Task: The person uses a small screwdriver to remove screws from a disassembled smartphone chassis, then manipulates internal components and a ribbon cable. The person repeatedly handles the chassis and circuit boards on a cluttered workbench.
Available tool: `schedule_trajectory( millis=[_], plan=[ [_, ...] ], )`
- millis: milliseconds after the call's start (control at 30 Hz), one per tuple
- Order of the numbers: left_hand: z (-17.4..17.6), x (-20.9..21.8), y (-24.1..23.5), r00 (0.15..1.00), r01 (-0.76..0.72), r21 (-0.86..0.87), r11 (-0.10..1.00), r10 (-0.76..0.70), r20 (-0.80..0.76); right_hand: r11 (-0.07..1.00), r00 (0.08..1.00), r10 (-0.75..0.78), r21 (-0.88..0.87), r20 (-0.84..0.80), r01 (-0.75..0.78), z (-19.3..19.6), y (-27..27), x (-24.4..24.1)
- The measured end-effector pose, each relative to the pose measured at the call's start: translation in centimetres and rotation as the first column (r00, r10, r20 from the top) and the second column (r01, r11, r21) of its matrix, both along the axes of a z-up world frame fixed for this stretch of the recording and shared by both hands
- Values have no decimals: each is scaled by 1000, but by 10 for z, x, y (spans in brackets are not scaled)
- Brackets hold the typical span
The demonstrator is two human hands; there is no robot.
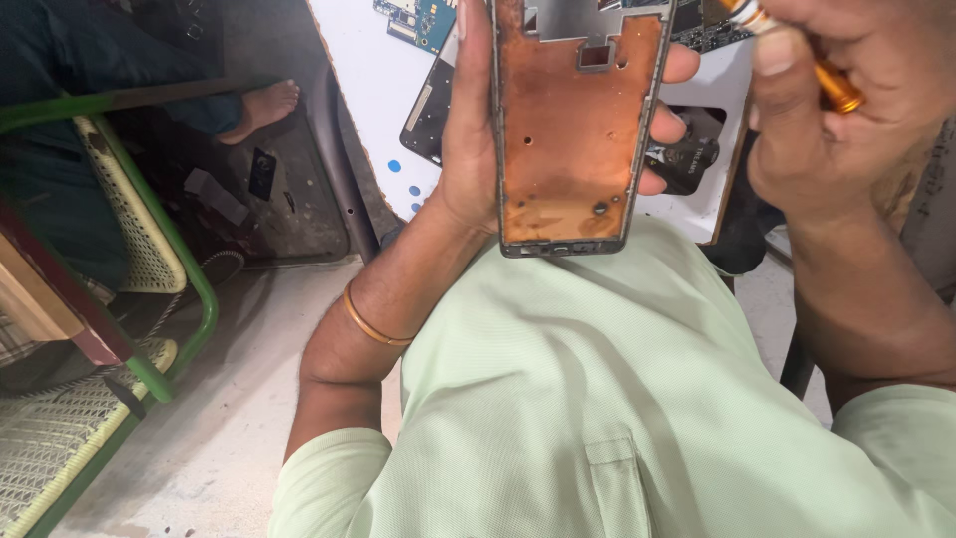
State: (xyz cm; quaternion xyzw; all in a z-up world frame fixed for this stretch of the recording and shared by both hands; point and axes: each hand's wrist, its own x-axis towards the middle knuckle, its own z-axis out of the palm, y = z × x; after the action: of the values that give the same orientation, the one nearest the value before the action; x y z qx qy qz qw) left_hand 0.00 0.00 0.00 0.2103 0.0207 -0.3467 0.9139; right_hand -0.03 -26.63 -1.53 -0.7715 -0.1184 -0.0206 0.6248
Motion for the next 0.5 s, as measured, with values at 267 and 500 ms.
schedule_trajectory(
  millis=[267,500],
  plan=[
    [-3,-4,-4,996,83,16,996,-83,-44,999,999,28,-39,20,-27,5,10,4],
    [-1,-1,-4,998,32,-12,999,-32,-48,997,999,16,-78,30,-14,7,5,4]
  ],
)
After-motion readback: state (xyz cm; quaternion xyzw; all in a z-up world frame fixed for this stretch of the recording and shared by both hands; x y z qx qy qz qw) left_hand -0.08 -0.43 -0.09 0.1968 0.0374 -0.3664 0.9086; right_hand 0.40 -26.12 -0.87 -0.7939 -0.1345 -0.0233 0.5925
